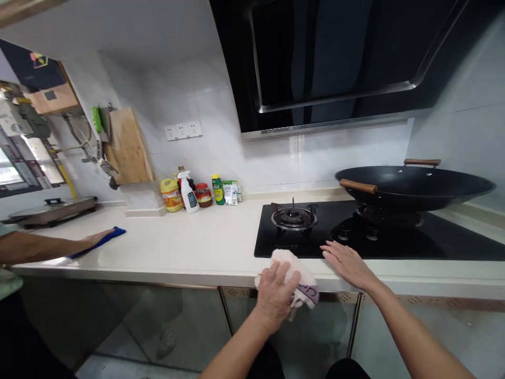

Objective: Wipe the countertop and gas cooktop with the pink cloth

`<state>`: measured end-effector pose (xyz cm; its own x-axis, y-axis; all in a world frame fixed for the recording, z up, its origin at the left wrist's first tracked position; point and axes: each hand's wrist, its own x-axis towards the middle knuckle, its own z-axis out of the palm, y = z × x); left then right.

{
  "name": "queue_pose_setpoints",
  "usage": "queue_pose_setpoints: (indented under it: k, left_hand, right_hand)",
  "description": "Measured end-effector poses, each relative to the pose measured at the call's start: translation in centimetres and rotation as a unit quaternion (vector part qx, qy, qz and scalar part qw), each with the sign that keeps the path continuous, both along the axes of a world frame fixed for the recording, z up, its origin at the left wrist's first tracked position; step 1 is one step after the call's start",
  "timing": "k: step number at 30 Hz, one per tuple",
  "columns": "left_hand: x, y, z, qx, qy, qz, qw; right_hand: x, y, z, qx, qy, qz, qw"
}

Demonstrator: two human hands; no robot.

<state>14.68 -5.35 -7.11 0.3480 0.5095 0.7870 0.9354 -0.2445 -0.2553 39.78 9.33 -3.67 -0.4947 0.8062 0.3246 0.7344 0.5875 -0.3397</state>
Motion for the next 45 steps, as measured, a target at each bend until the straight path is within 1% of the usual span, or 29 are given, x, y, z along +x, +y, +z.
queue_pose_setpoints:
  k: [4,7,9,11,13,14,16,18,20,23,26,28,30,32,33,35,37,38,39,40,41,42,43,44,45]
  left_hand:
    - [-7.2,-2.8,0.6,-0.013,0.036,0.034,0.999]
    - [-13.1,-5.2,1.1,-0.019,0.048,0.063,0.997]
    - [-16.4,-6.7,1.4,-0.025,0.050,0.086,0.995]
    - [-18.6,-7.6,1.6,-0.028,0.047,0.109,0.993]
    - [-19.1,-8.0,1.7,-0.026,0.033,0.139,0.989]
    - [-18.7,-7.9,1.7,-0.023,0.021,0.158,0.987]
    - [-16.6,-7.2,1.4,-0.015,-0.013,0.203,0.979]
    - [-13.5,-6.2,1.0,-0.009,-0.046,0.236,0.971]
    - [-10.0,-5.1,0.4,-0.008,-0.065,0.235,0.970]
    - [-4.8,-3.3,-0.9,-0.007,-0.077,0.190,0.979]
    - [0.1,-1.3,-2.3,0.002,-0.067,0.120,0.990]
    - [2.8,0.0,-3.0,0.013,-0.058,0.082,0.995]
    - [4.7,1.0,-3.2,0.026,-0.055,0.061,0.996]
    - [5.4,1.4,-2.9,0.024,-0.054,0.051,0.997]
    - [5.3,1.4,-2.4,0.011,-0.052,0.042,0.998]
    - [4.7,1.2,-0.9,-0.044,-0.055,0.004,0.998]
    - [3.9,0.9,1.2,-0.111,-0.095,-0.053,0.988]
    - [3.6,0.8,2.3,-0.135,-0.139,-0.082,0.978]
    - [3.3,0.8,3.4,-0.149,-0.202,-0.111,0.961]
    - [3.1,0.9,4.6,-0.156,-0.286,-0.139,0.935]
    - [2.9,1.1,5.6,-0.160,-0.384,-0.165,0.894]
    - [2.8,1.4,6.7,-0.165,-0.486,-0.190,0.837]
    - [2.6,1.8,7.6,-0.173,-0.582,-0.214,0.766]
    - [2.3,2.3,8.4,-0.183,-0.659,-0.234,0.691]
    - [1.9,2.8,9.0,-0.192,-0.711,-0.248,0.629]
  right_hand:
    - [0.0,-0.3,0.2,-0.001,-0.006,0.001,1.000]
    - [0.0,-0.4,0.1,-0.004,-0.004,-0.002,1.000]
    - [-0.1,-0.5,0.0,-0.010,-0.004,-0.002,1.000]
    - [-0.3,-0.6,0.0,-0.012,-0.005,-0.002,1.000]
    - [-0.5,-0.7,0.1,-0.007,-0.004,-0.005,1.000]
    - [-0.6,-0.7,0.1,-0.004,-0.003,-0.010,1.000]
    - [-0.8,-0.8,0.2,-0.001,0.000,-0.022,1.000]
    - [-1.0,-0.8,0.2,0.000,0.005,-0.032,0.999]
    - [-1.0,-0.7,0.1,0.004,0.006,-0.035,0.999]
    - [-1.0,-0.5,-0.1,0.018,0.006,-0.035,0.999]
    - [-1.0,-0.4,-0.3,0.033,0.008,-0.036,0.999]
    - [-0.9,-0.4,-0.4,0.040,0.007,-0.036,0.999]
    - [-0.8,-0.3,-0.4,0.042,0.005,-0.035,0.999]
    - [-0.8,-0.3,-0.4,0.043,0.003,-0.031,0.999]
    - [-0.8,-0.3,-0.4,0.045,0.003,-0.030,0.999]
    - [-0.7,-0.2,-0.5,0.046,0.005,-0.029,0.998]
    - [-0.7,-0.2,-0.6,0.046,0.010,-0.029,0.998]
    - [-0.7,-0.1,-0.7,0.046,0.012,-0.028,0.998]
    - [-0.7,-0.1,-0.7,0.047,0.013,-0.027,0.998]
    - [-0.7,-0.1,-0.7,0.047,0.014,-0.025,0.998]
    - [-0.7,-0.1,-0.8,0.047,0.015,-0.024,0.998]
    - [-0.7,-0.1,-0.8,0.049,0.016,-0.024,0.998]
    - [-0.7,-0.1,-0.8,0.050,0.016,-0.025,0.998]
    - [-0.8,-0.1,-0.8,0.053,0.015,-0.026,0.998]
    - [-0.8,-0.2,-0.8,0.055,0.014,-0.028,0.998]
